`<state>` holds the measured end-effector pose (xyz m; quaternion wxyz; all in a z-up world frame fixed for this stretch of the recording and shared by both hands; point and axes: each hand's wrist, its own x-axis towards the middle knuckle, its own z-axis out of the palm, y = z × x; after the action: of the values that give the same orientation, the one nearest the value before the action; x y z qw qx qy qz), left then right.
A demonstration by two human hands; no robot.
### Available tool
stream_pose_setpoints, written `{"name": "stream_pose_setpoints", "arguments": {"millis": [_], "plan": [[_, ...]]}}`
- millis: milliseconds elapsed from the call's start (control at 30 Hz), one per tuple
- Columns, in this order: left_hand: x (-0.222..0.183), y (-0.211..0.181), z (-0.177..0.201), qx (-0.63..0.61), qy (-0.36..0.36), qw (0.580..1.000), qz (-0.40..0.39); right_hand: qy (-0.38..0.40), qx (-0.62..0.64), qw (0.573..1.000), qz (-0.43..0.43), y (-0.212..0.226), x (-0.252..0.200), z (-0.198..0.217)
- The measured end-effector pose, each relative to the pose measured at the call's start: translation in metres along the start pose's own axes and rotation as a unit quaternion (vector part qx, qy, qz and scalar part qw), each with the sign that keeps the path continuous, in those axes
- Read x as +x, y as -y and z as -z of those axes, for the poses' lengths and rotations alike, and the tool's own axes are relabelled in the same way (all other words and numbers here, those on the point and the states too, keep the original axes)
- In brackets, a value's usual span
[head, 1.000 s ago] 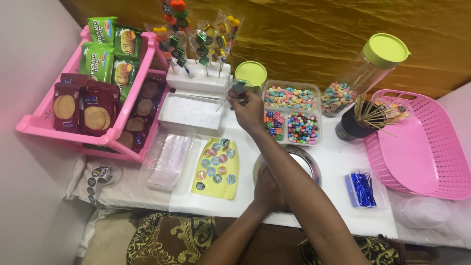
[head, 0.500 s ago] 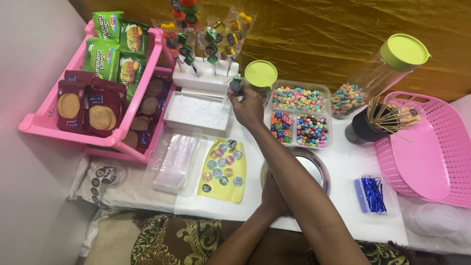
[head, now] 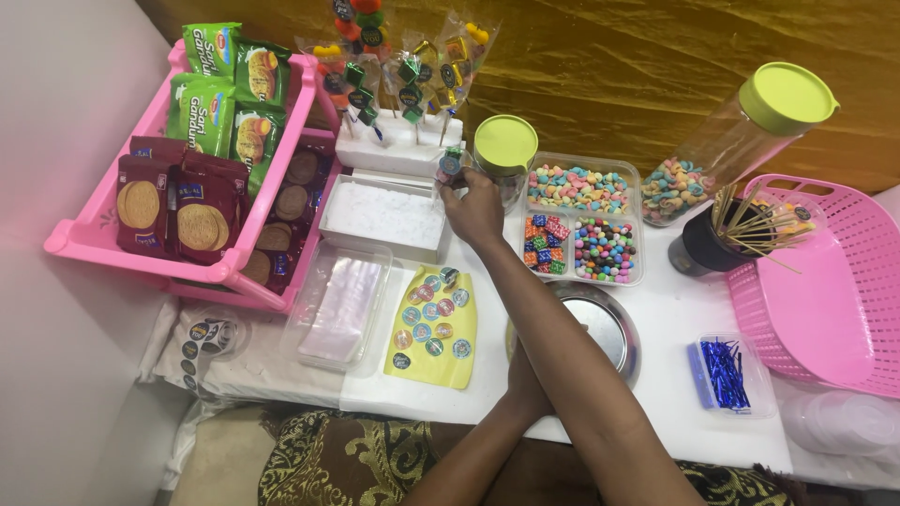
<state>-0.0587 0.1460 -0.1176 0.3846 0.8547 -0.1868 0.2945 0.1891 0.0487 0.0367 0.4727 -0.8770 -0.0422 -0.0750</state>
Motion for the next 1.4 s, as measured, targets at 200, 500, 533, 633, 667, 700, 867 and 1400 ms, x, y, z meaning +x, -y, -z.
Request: {"name": "stream_pose_setpoints", "arguments": {"millis": [200, 500, 533, 633, 667, 700, 867, 1400], "plan": [[-0.014, -0.004, 0.005, 0.000, 0.003, 1.000, 0.008, 0.013, 0.010, 0.999, -0.043, 0.008, -0.016, 0.001], [-0.017, -0.018, -0.001, -0.002, 0.007, 1.000, 0.021, 0.229, -0.109, 0.960, -0.118, 0.072, -0.062, 0.049], [-0.020, -0.015, -0.003, -0.002, 0.009, 1.000, 0.022, 0.229, -0.109, 0.960, -0.118, 0.052, -0.056, 0.039], [-0.023, -0.009, -0.002, -0.002, 0.012, 1.000, 0.022, 0.220, -0.169, 0.953, -0.124, 0.009, -0.043, 0.017], [-0.020, -0.010, 0.003, -0.002, 0.014, 1.000, 0.023, 0.229, -0.184, 0.949, -0.111, 0.007, -0.042, 0.016], [-0.018, -0.012, 0.007, -0.002, 0.014, 1.000, 0.025, 0.239, -0.201, 0.945, -0.098, 0.004, -0.042, 0.016], [0.033, -0.055, -0.034, -0.002, 0.019, 0.999, 0.028, 0.196, -0.237, 0.951, -0.037, 0.001, -0.042, 0.007], [0.096, -0.109, -0.090, -0.012, 0.039, 0.998, 0.044, 0.239, -0.257, 0.934, -0.062, 0.031, -0.046, 0.038]]}}
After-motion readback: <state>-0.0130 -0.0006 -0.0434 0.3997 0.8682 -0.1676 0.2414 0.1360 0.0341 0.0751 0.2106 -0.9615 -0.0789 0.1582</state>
